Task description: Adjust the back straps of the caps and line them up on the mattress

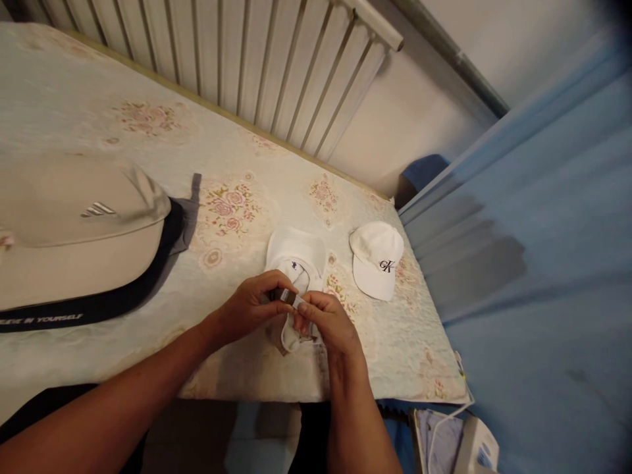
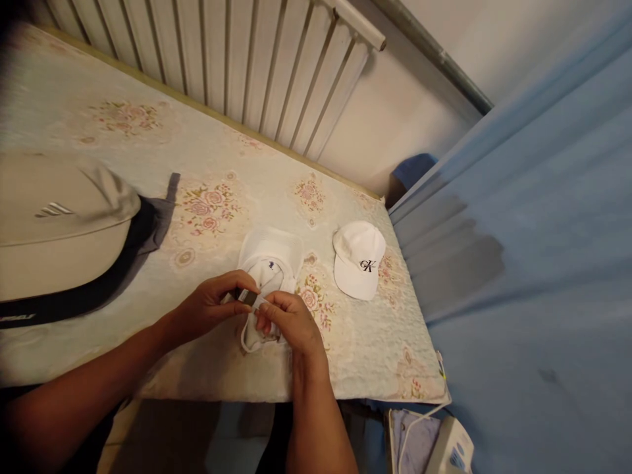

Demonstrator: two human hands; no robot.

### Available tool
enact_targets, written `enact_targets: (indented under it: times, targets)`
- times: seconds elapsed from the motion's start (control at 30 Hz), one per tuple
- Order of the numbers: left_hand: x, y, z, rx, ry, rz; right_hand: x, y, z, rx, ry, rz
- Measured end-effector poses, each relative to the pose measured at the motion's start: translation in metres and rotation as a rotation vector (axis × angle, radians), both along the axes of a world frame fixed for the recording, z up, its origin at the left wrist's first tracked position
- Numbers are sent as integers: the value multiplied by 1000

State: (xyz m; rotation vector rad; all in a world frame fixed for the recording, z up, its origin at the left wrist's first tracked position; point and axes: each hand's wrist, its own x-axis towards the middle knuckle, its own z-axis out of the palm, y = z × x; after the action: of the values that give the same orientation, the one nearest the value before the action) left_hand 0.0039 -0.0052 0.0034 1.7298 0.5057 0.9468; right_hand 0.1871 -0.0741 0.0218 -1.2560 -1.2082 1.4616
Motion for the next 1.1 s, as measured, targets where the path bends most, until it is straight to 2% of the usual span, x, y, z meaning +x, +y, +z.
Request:
enact_targets:
  times: [0.2, 0.47, 0.63, 0.87, 1.1]
  targets:
    - [0, -1, -2, -1, -11, -45, -8, 1, -5, 2, 40, -14]
    - [-3, 1, 1, 21, 10, -18, 4, -3, 6, 20, -87, 70]
    - [-1, -1, 1, -8, -7, -41, -2, -5, 6, -32, -79, 2]
    - [-5, -1, 1, -31, 3, -82, -7, -3, 5, -16, -94, -26]
    - [-13, 3, 5, -14, 132, -9, 2, -8, 8, 1, -70, 8]
